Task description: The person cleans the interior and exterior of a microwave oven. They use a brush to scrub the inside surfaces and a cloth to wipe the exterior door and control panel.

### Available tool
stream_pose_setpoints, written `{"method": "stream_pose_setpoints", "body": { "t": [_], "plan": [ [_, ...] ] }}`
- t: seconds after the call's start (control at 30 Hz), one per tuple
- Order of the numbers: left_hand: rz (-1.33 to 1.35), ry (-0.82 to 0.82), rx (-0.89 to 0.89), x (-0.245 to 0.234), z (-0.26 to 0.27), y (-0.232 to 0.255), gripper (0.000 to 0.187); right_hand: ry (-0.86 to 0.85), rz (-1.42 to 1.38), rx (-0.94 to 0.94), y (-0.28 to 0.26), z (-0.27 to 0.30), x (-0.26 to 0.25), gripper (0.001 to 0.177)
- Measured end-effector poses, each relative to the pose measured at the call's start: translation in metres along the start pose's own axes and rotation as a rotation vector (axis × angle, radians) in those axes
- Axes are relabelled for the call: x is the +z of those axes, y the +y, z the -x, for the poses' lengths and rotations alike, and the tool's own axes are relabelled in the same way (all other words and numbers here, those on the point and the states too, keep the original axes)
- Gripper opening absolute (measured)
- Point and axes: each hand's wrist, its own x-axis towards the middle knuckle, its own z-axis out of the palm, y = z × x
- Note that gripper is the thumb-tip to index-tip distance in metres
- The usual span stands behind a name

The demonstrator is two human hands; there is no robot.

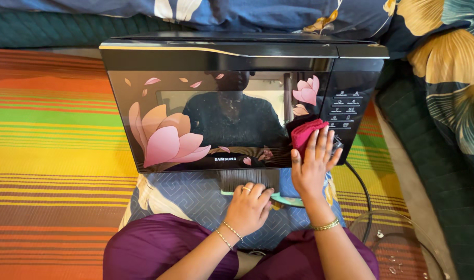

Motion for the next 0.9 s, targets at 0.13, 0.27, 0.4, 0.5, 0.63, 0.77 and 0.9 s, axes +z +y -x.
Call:
{"method": "stream_pose_setpoints", "body": {
  "t": [0.13, 0.27, 0.4, 0.5, 0.63, 0.77, 0.9],
  "plan": [
    [-0.003, 0.007, 0.03, -0.007, -0.001, 0.003, 0.038, 0.131, 0.022, -0.025, -0.004, -0.002, -0.012, 0.061],
    [-0.023, -0.002, 0.043, -0.008, 0.001, 0.005, 0.042, 0.108, -0.14, -0.043, -0.008, -0.002, -0.009, 0.06],
    [-0.024, -0.012, 0.036, -0.007, 0.004, 0.006, 0.043, 0.053, -0.19, -0.199, -0.023, 0.005, -0.01, 0.063],
    [-0.036, -0.012, 0.041, -0.005, 0.003, 0.004, 0.042, 0.067, -0.168, -0.241, -0.023, -0.002, -0.017, 0.057],
    [-0.025, -0.011, 0.038, 0.0, 0.006, -0.001, 0.04, 0.143, -0.212, -0.032, -0.002, -0.018, -0.027, 0.052],
    [-0.049, 0.0, 0.063, 0.003, 0.006, -0.004, 0.041, 0.131, -0.266, 0.026, -0.01, -0.013, -0.024, 0.056],
    [-0.092, 0.003, 0.065, 0.006, 0.008, -0.005, 0.045, 0.063, -0.304, -0.158, -0.037, 0.003, -0.016, 0.055]
  ]
}}
